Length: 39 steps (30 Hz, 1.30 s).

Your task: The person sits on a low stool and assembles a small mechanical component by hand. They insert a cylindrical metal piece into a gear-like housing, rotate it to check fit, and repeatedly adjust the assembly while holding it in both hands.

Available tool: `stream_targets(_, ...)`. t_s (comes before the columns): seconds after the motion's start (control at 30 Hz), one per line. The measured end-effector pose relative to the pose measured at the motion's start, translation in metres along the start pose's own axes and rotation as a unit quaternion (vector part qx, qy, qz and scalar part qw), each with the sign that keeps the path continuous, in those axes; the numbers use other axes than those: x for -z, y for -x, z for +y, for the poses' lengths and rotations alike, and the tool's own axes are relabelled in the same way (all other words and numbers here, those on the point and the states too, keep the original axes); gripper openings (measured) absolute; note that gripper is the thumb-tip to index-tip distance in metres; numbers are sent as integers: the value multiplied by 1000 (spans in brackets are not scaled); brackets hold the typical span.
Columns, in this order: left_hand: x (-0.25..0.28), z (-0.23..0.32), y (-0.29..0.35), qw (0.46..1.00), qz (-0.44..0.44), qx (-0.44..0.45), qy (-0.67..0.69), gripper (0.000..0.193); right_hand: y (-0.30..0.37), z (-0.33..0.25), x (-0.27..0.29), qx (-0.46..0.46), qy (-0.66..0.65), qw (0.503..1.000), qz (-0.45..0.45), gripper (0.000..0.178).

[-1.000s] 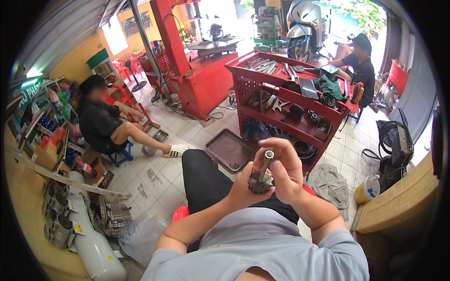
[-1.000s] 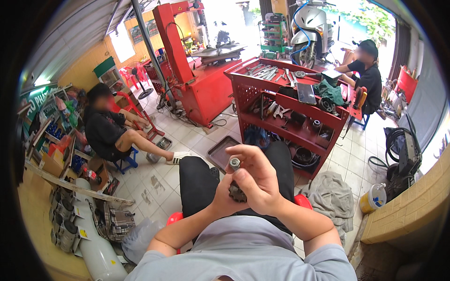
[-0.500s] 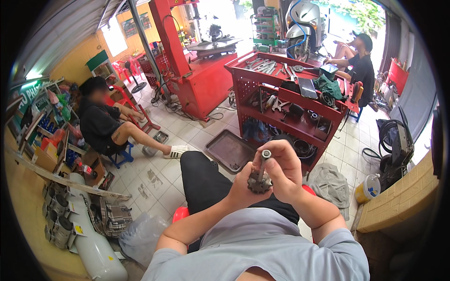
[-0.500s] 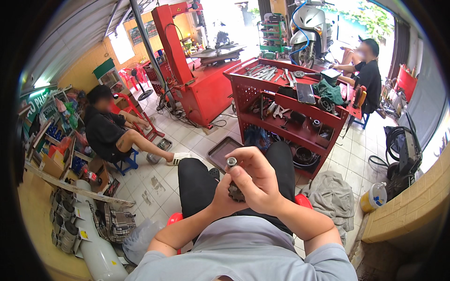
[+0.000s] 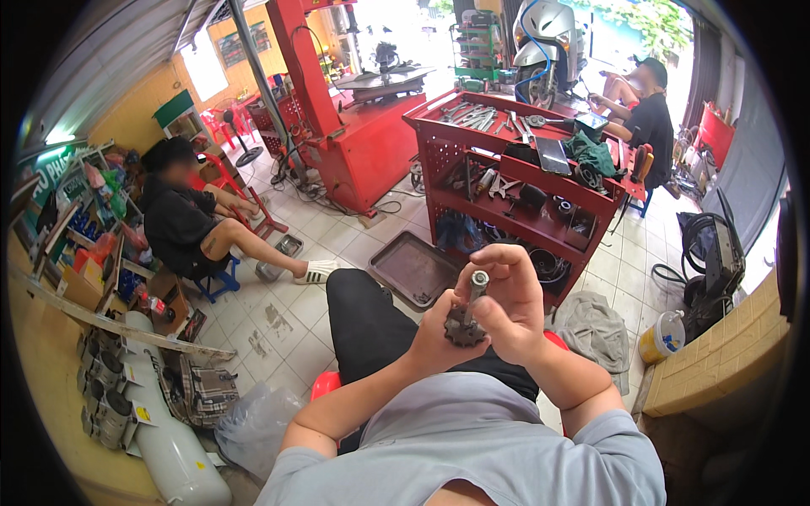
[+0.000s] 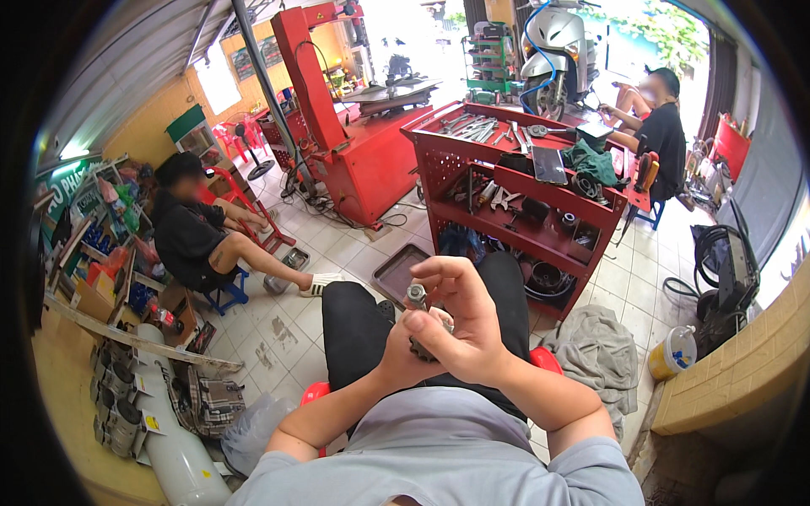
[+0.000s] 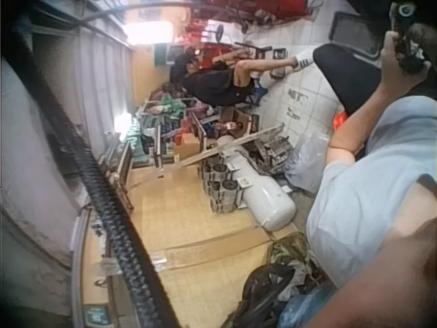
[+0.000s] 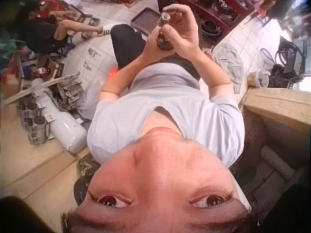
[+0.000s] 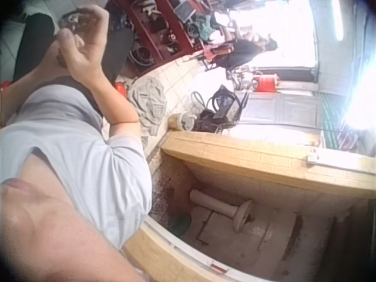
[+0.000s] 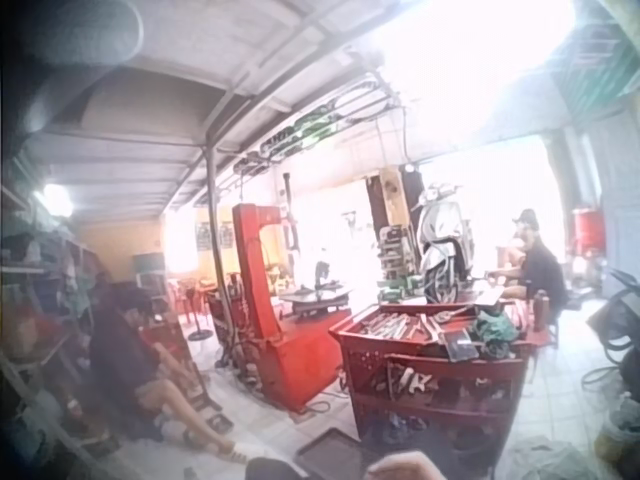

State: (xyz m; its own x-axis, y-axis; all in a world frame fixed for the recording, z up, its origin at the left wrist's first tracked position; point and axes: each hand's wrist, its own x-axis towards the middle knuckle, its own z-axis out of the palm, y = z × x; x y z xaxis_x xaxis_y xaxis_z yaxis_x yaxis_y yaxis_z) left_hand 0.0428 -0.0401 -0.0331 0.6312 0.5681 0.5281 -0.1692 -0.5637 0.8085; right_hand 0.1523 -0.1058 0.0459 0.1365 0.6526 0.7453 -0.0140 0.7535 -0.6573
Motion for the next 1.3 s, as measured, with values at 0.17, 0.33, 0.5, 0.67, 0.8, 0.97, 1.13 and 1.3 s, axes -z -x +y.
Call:
stream_targets(0.17,-2,-3,1,999,7,2,31,49,1,-2,4,-70,-22,997,-20,28)
stream_targets(0.33,-1,-5,2,1000,-7,3,16,48,2,-3,-3,-12,-2,1000,22,22)
stream_targets(0.5,-2,1,1,1000,8,8,6,49,1,-6,2,-70,-26,997,-11,29)
stream_targets(0.67,-2,-5,-1,1000,-8,-7,13,49,3,4,3,7,24,1000,-1,32)
stream_targets(0.8,-2,-5,2,999,-12,26,20,49,3,-2,5,-71,-18,997,-14,35)
stream_targets(0.97,-1,-4,0,1000,2,-4,-3,50,2,-3,0,-10,-6,1000,12,27)
stream_targets(1.13,1,0,0,1000,-3,9,5,50,3,-3,4,-82,-36,996,1,31)
stream_targets(1.3,1,-4,0,1000,-4,-19,1,48,3,-1,5,-31,4,1000,-1,27)
